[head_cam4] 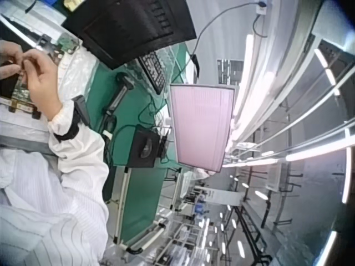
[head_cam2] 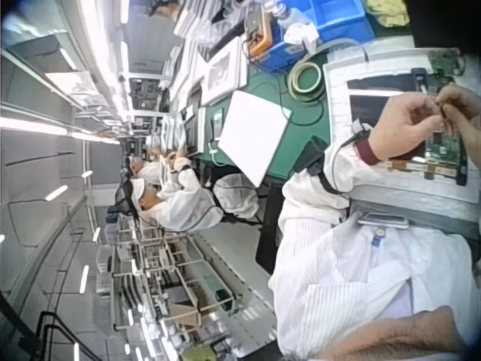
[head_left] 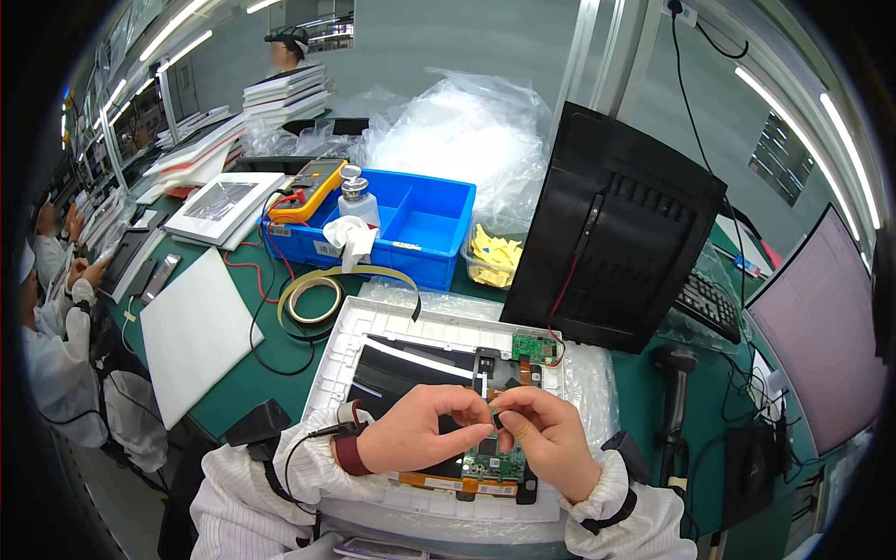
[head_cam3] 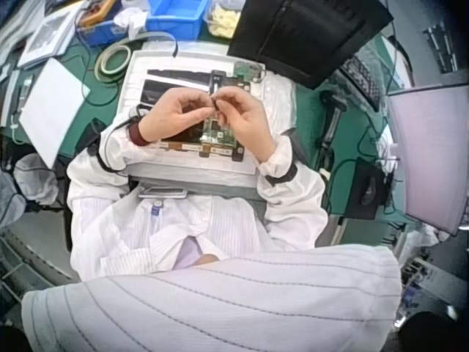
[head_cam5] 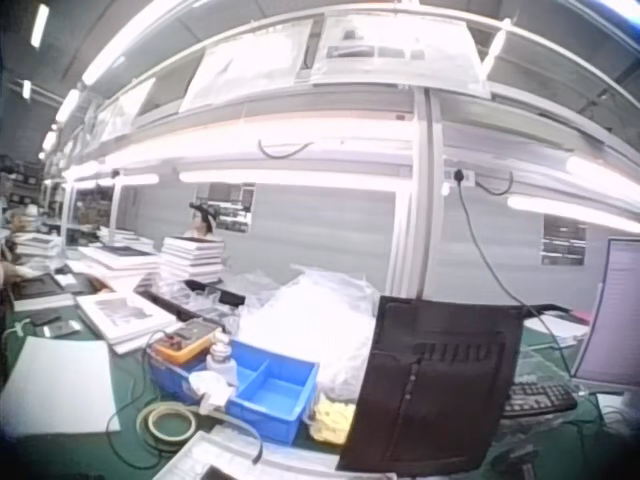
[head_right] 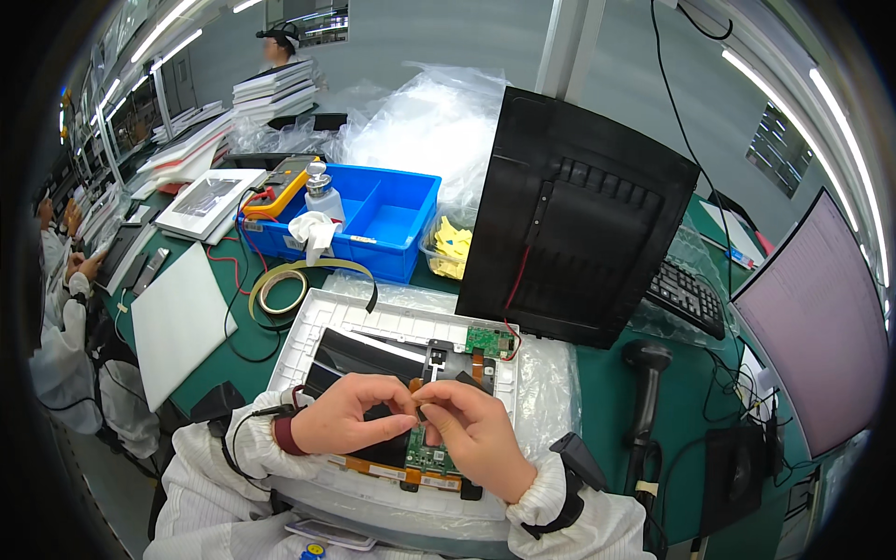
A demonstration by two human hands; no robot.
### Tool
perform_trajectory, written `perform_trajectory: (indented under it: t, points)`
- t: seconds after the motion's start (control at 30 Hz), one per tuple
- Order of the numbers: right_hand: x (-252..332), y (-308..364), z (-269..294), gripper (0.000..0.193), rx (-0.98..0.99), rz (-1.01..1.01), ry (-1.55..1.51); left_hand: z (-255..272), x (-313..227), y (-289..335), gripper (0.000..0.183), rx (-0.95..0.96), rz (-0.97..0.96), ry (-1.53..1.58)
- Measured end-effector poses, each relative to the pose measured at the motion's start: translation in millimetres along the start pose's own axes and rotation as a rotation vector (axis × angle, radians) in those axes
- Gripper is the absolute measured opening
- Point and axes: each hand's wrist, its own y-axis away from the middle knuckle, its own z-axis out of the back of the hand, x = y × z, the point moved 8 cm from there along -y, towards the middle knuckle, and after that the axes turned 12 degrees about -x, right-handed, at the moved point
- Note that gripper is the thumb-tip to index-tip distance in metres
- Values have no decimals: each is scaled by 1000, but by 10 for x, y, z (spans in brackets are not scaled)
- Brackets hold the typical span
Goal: Assembling the internal components and connecting ribbon cables of an electronic tablet or screen device.
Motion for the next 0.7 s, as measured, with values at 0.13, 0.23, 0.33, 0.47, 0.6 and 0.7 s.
perform_trajectory:
  t: [0.13, 0.23, 0.33, 0.47, 0.6, 0.7]
  points:
    - [28, 15, -37, 16, -29, 85, 67, 3, 48, 29, 10, -27, 18, 36]
    - [18, 23, -46, 18, -47, 90, 151, 9, 39, 34, 9, -16, 32, 1]
    - [70, 10, -6, 15, -111, 91, 188, 16, 130, 23, 11, -46, 82, 162]
    - [365, 13, 27, 11, -180, 451, 516, 44, 209, 36, 11, -62, 184, 312]
    - [517, 135, -154, 10, -103, 663, 651, 30, 206, 41, 10, -36, 195, 398]
    - [496, 153, -181, 12, -89, 648, 658, 22, 166, 54, 10, -10, 186, 405]
